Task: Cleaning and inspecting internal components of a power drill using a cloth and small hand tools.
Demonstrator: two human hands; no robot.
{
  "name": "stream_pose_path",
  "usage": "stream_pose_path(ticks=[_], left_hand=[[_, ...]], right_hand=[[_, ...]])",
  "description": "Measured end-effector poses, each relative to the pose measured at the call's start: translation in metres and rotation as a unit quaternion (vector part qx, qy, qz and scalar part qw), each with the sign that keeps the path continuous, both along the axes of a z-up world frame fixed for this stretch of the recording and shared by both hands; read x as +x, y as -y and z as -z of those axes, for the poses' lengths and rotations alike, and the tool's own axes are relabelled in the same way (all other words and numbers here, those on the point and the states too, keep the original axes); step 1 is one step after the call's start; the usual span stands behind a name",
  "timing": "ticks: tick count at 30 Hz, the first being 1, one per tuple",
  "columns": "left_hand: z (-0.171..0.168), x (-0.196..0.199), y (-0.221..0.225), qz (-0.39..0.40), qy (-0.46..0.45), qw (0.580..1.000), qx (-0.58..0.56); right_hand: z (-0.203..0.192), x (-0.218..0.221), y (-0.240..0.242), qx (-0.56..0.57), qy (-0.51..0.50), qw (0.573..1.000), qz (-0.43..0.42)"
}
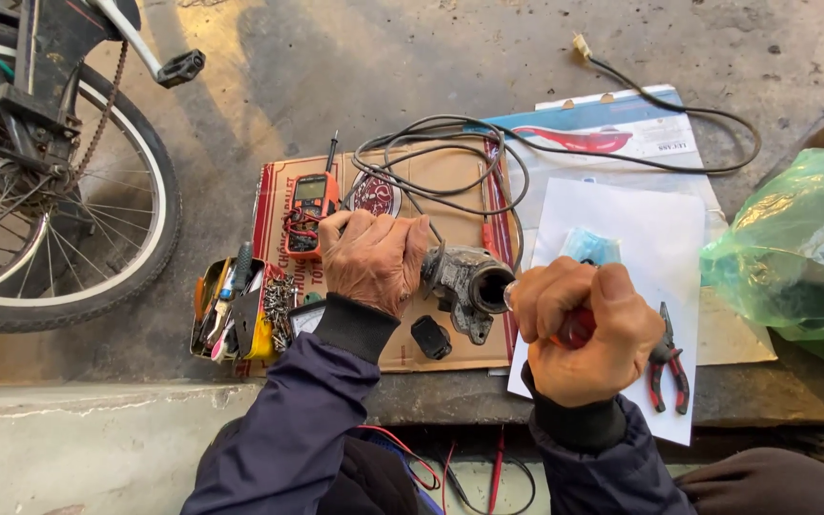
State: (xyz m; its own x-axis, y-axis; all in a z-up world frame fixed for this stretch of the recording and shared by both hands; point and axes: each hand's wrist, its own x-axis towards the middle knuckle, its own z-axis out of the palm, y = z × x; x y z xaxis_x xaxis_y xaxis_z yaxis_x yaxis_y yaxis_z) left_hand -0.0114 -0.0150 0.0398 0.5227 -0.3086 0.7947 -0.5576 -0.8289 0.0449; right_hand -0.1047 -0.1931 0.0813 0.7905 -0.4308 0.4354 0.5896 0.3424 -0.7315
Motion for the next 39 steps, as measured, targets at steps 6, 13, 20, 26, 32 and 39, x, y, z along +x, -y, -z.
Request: stream_pose_path(ticks=[6,13,20,26,32,39], left_hand=[[0.001,0.0,-0.001,-0.004,-0.016,1.0,0.0],[0.002,-0.002,-0.001,-0.005,-0.016,1.0,0.003],[0.0,-0.001,-0.001,0.003,-0.015,1.0,0.0],[0.001,-0.001,0.0,-0.002,-0.012,1.0,0.002],[0.003,0.0,0.0,0.0,-0.012,1.0,0.003],[0.024,0.017,-0.007,0.01,0.048,0.999,-0.015]], right_hand=[[-0.004,-0.006,0.006,-0.016,-0.006,1.0,0.005],[0.007,-0.005,0.009,0.066,0.005,0.997,-0.036],[0.007,-0.002,0.011,0.066,0.002,0.997,-0.031],[-0.002,-0.002,0.003,0.022,0.006,1.0,-0.015],[0.003,0.001,0.001,0.015,-0.003,1.0,0.002],[0.028,0.025,-0.005,-0.019,0.08,0.994,0.068]])
